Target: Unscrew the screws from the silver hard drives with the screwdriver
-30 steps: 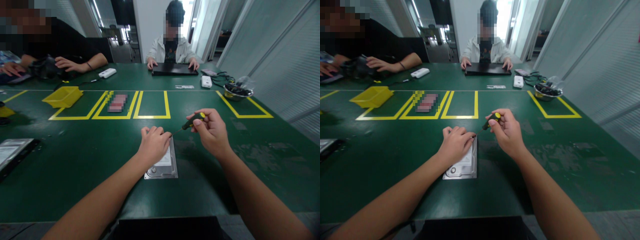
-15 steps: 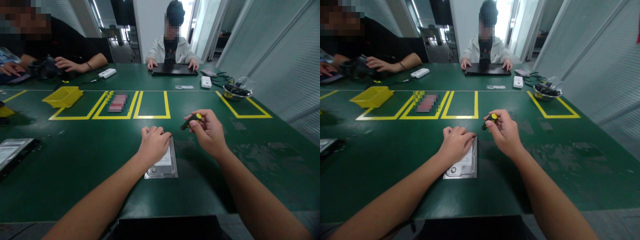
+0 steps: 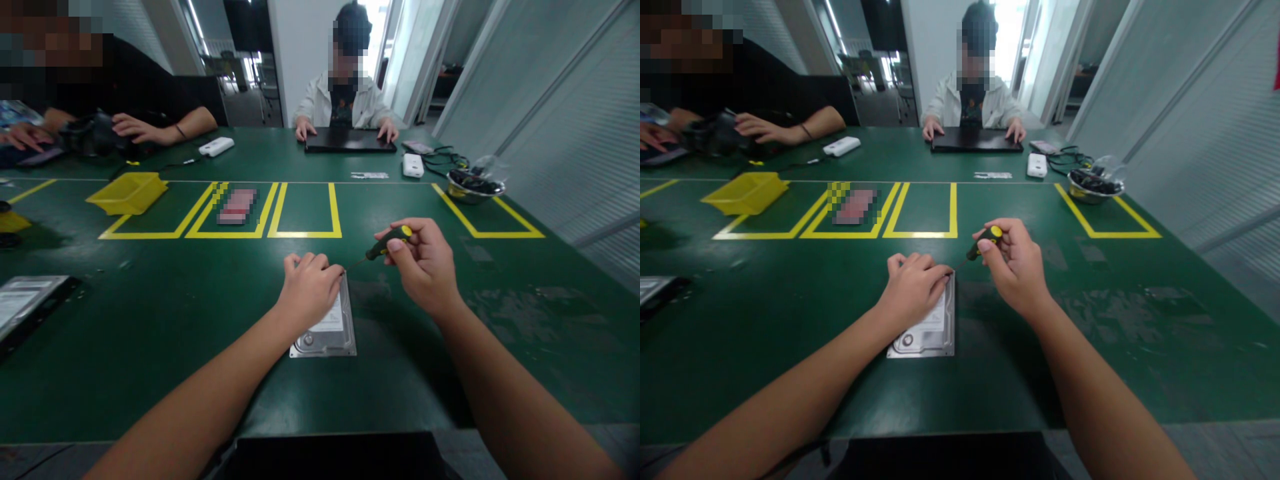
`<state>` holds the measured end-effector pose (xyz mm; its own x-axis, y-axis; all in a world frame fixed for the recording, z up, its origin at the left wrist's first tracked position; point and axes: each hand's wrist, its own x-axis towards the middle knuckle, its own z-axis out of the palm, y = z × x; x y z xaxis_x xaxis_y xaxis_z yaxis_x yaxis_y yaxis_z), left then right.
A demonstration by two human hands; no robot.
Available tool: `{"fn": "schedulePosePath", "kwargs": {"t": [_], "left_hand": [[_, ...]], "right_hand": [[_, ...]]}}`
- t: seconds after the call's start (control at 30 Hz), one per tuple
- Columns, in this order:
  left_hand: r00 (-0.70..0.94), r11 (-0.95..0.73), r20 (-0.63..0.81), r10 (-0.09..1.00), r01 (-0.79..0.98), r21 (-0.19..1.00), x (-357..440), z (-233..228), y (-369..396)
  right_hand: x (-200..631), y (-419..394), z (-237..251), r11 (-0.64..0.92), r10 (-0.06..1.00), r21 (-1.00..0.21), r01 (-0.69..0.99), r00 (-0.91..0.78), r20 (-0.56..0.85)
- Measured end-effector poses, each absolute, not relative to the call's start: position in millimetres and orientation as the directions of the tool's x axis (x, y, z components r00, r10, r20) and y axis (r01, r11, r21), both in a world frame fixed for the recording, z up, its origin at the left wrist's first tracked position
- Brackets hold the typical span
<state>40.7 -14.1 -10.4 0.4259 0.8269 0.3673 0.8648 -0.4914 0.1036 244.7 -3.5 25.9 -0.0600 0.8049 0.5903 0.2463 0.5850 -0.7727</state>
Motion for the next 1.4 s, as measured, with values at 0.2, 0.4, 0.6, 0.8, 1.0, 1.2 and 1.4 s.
{"fn": "schedulePosePath", "kwargs": {"t": [0.2, 0.4, 0.6, 0.8, 1.0, 1.2, 1.4], "left_hand": [[0.427, -0.491, 0.358, 0.830, 0.865, 0.106, 41.0, -9.0, -14.4], [0.425, -0.491, 0.359, 0.831, 0.863, 0.116, 40.9, -8.5, -15.0], [0.427, -0.494, 0.363, 0.828, 0.862, 0.114, 40.9, -8.0, -15.2], [0.418, -0.488, 0.356, 0.836, 0.862, 0.134, 41.5, -7.7, -14.9], [0.420, -0.493, 0.366, 0.830, 0.860, 0.131, 41.4, -7.9, -15.3], [0.420, -0.488, 0.352, 0.837, 0.864, 0.129, 41.5, -7.8, -14.8], [0.420, -0.490, 0.357, 0.834, 0.862, 0.130, 40.9, -7.9, -15.2]], "right_hand": [[244.3, -5.0, 25.5, 0.582, 0.808, -0.775, 0.247, -0.066, 0.585], [244.6, -3.3, 23.2, 0.572, 0.815, -0.781, 0.249, -0.069, 0.575], [245.0, -3.6, 23.8, 0.578, 0.810, -0.777, 0.248, -0.064, 0.583], [244.0, -4.1, 25.2, 0.565, 0.819, -0.786, 0.250, -0.058, 0.571], [243.8, -3.4, 25.1, 0.566, 0.818, -0.784, 0.253, -0.059, 0.572], [245.1, -1.9, 23.0, 0.562, 0.822, -0.791, 0.244, -0.057, 0.566], [243.0, -1.0, 26.2, 0.542, 0.835, -0.804, 0.244, -0.051, 0.548]]}}
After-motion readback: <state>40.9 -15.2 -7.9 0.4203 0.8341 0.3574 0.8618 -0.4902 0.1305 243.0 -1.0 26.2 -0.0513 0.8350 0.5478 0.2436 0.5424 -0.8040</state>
